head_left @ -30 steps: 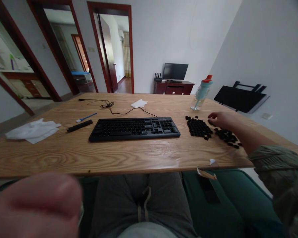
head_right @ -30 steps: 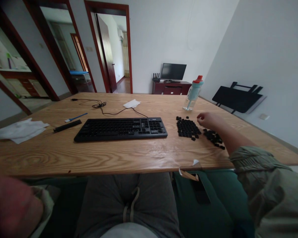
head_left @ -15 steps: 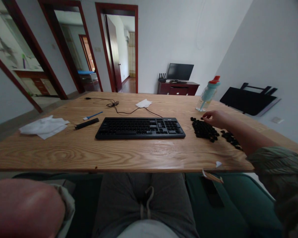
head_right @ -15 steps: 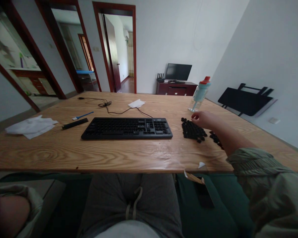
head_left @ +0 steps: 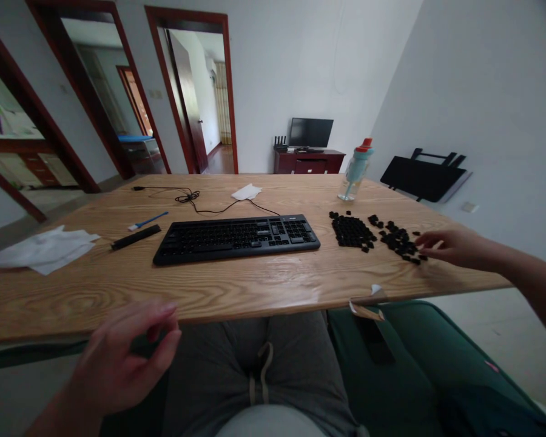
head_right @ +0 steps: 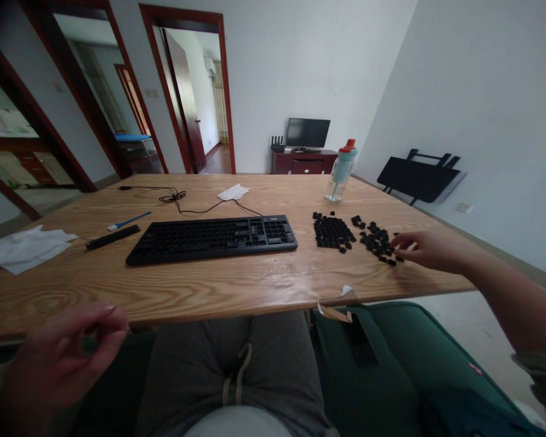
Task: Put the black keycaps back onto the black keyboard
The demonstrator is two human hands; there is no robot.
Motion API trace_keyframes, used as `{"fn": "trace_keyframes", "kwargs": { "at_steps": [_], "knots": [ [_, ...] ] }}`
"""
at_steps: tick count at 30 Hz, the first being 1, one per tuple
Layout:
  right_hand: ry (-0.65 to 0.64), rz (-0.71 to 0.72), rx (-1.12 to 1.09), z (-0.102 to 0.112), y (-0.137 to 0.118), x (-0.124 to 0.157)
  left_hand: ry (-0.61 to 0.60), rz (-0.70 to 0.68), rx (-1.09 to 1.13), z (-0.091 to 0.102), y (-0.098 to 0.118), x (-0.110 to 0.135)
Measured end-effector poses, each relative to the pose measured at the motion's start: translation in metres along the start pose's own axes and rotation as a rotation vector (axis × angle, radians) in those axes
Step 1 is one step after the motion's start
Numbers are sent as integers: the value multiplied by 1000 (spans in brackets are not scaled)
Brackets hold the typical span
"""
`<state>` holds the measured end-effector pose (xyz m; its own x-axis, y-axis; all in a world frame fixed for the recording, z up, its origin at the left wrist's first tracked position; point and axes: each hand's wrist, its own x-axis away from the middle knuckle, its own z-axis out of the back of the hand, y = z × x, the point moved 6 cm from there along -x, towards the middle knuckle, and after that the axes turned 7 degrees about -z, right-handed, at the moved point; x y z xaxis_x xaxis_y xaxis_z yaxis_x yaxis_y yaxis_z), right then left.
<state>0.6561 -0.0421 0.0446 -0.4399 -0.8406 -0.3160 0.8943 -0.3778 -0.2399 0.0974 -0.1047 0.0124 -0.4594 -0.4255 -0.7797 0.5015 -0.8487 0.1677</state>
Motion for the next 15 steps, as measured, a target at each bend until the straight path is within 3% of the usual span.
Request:
{"fn": "trace_keyframes", "kwargs": {
  "at_steps": [4,8,10,12,15],
  "knots": [
    [-87,-16,-23,-17,5,19,-23,-25,-10,-2,5,15],
    [-344,-25,-30,-45,40,14,-15,-133,-111,2,20,6],
    [-415,-10,-43,-49,45,7,-15,-171,-136,5,24,-2],
    [-413,41,-123,-42,25,3,-30,-178,-130,6,24,-12],
    [-412,148,-445,-23,-54,11,-32,-201,-71,-3,20,-39]
  ]
}}
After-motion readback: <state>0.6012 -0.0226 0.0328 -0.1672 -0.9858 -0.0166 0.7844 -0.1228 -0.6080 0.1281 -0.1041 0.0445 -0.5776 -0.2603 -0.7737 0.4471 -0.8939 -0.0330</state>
